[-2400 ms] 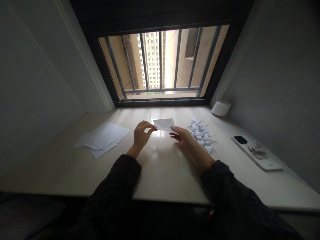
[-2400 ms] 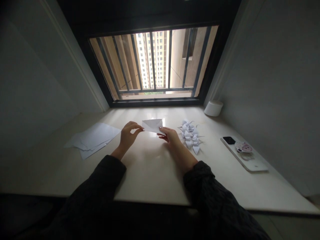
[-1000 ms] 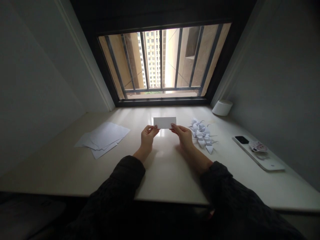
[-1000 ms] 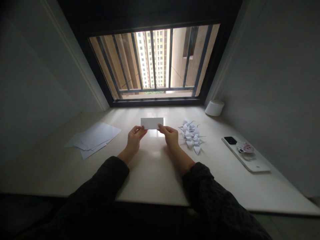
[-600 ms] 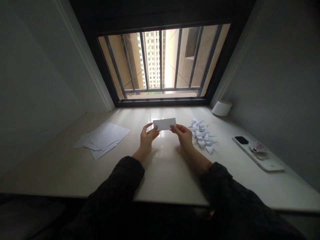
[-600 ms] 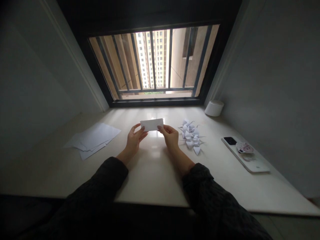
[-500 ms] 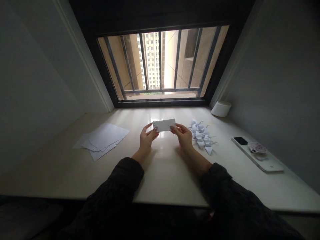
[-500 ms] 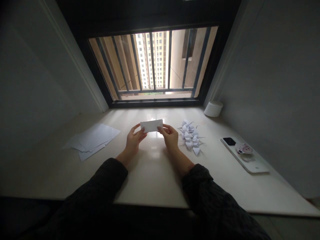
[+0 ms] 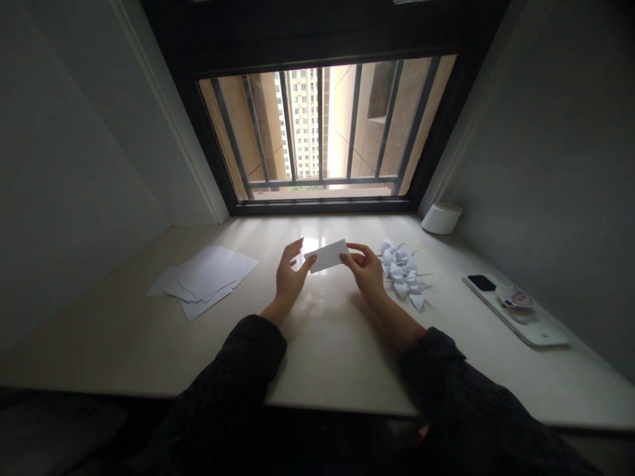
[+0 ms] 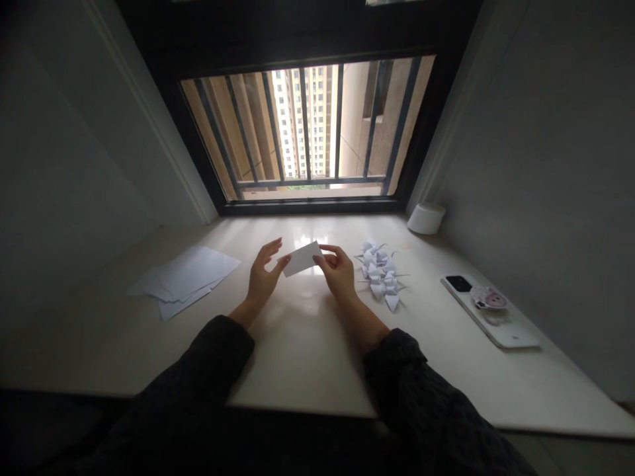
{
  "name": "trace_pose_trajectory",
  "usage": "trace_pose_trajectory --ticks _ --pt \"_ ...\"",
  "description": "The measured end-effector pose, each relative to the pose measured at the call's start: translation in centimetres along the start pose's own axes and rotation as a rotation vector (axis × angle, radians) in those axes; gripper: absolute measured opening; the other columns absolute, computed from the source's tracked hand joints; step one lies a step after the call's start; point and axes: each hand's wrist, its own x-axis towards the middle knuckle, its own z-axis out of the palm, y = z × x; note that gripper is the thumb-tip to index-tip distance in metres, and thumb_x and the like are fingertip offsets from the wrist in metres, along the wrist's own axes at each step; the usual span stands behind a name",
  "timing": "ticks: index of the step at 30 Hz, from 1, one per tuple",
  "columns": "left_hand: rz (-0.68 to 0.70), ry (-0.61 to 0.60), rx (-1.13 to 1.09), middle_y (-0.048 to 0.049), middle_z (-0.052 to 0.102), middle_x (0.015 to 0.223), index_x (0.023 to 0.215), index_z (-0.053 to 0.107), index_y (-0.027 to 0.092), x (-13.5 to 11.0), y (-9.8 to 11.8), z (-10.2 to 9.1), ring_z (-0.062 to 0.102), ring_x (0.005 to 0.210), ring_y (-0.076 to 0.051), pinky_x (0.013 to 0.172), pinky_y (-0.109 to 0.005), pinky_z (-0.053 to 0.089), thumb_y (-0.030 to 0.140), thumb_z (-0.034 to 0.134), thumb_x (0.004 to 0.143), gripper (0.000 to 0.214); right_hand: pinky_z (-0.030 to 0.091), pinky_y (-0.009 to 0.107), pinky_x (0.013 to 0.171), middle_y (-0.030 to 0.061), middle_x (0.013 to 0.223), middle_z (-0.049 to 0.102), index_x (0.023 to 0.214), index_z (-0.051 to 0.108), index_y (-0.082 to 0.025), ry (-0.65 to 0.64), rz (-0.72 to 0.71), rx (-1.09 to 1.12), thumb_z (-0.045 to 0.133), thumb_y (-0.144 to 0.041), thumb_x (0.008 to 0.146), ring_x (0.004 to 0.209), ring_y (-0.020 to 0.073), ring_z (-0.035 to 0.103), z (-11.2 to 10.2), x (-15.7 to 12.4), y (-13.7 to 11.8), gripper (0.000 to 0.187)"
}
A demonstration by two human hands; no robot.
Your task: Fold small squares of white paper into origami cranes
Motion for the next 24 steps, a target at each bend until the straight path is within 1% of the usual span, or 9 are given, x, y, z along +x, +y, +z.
trace_pose_trajectory --ticks 2,3,5,7,9,11,14,24 --pt "0.128 -0.043 0.113 -0.0073 0.062 0.123 0.113 0.063 0.026 -0.1 0.7 -0.2 0.056 0.116 -0.025 0.101 -0.04 0.039 0.037 0.069 0.076 0.04 0.052 0.036 0.076 0.0042 0.076 0.073 0.1 0.065 -0.021 -0.074 -0.011 -0.029 0.075 -0.039 0.067 0.075 0.0201 0.068 0.1 -0.1 0.0 0.039" --pt "0.145 -0.078 0.125 -0.0069 0.064 0.119 0.11 0.066 0.025 -0.2 0.9 -0.2 0.057 0.114 -0.024 0.099 -0.039 0.041 0.037 0.068 0.077 0.035 0.052 0.036 0.076 0.0042 0.077 0.073 0.099 0.065 -0.021 -0.103 -0.015 -0.045 0.074 -0.039 0.067 0.075 0.0201 0.068 0.2 -0.2 0.0 0.038" --pt "0.127 -0.117 0.106 -0.0062 0.069 0.111 0.104 0.069 0.024 -0.3 0.9 0.0 0.062 0.106 -0.023 0.093 -0.035 0.046 0.037 0.066 0.078 0.029 0.052 0.036 0.076 0.0039 0.077 0.072 0.099 0.065 -0.021 -0.138 -0.02 -0.067 0.074 -0.04 0.068 0.074 0.02 0.068 0.2 -0.3 0.1 0.038" --pt "0.103 -0.131 0.09 -0.0054 0.071 0.104 0.101 0.071 0.024 -0.4 0.5 0.2 0.065 0.099 -0.022 0.087 -0.033 0.05 0.037 0.066 0.078 0.026 0.052 0.035 0.075 0.0034 0.075 0.072 0.099 0.065 -0.021 -0.159 -0.021 -0.073 0.074 -0.039 0.068 0.073 0.0199 0.067 0.3 -0.3 0.2 0.037" --pt "0.076 -0.127 0.083 -0.0048 0.073 0.098 0.099 0.071 0.024 -0.4 -0.1 0.4 0.067 0.092 -0.021 0.079 -0.031 0.052 0.038 0.065 0.078 0.025 0.052 0.035 0.074 0.0031 0.074 0.071 0.099 0.065 -0.021 -0.177 -0.024 -0.069 0.074 -0.039 0.069 0.073 0.0198 0.067 0.3 -0.2 0.2 0.036" --pt "0.063 -0.105 0.076 -0.0045 0.074 0.091 0.097 0.072 0.024 -0.4 -0.5 0.5 0.068 0.085 -0.02 0.075 -0.031 0.054 0.038 0.066 0.078 0.024 0.052 0.035 0.075 0.0033 0.075 0.072 0.098 0.066 -0.021 -0.191 -0.028 -0.064 0.074 -0.038 0.068 0.074 0.0199 0.068 0.3 -0.2 0.2 0.035" --pt "0.054 -0.078 0.051 -0.0045 0.074 0.09 0.095 0.073 0.024 -0.3 -0.8 0.5 0.069 0.083 -0.02 0.076 -0.032 0.054 0.037 0.068 0.076 0.024 0.053 0.035 0.075 0.0035 0.077 0.072 0.098 0.066 -0.021 -0.195 -0.036 -0.062 0.074 -0.038 0.068 0.075 0.0199 0.068 0.3 -0.3 0.1 0.035" --pt "-0.023 -0.077 -0.02 -0.0059 0.074 0.095 0.093 0.075 0.022 -0.2 -0.7 0.5 0.069 0.088 -0.024 0.081 -0.036 0.054 0.035 0.074 0.069 0.027 0.052 0.035 0.076 0.0034 0.077 0.072 0.098 0.066 -0.021 -0.189 -0.029 -0.053 0.074 -0.04 0.068 0.075 0.0197 0.068 0.2 -0.2 0.2 0.037"
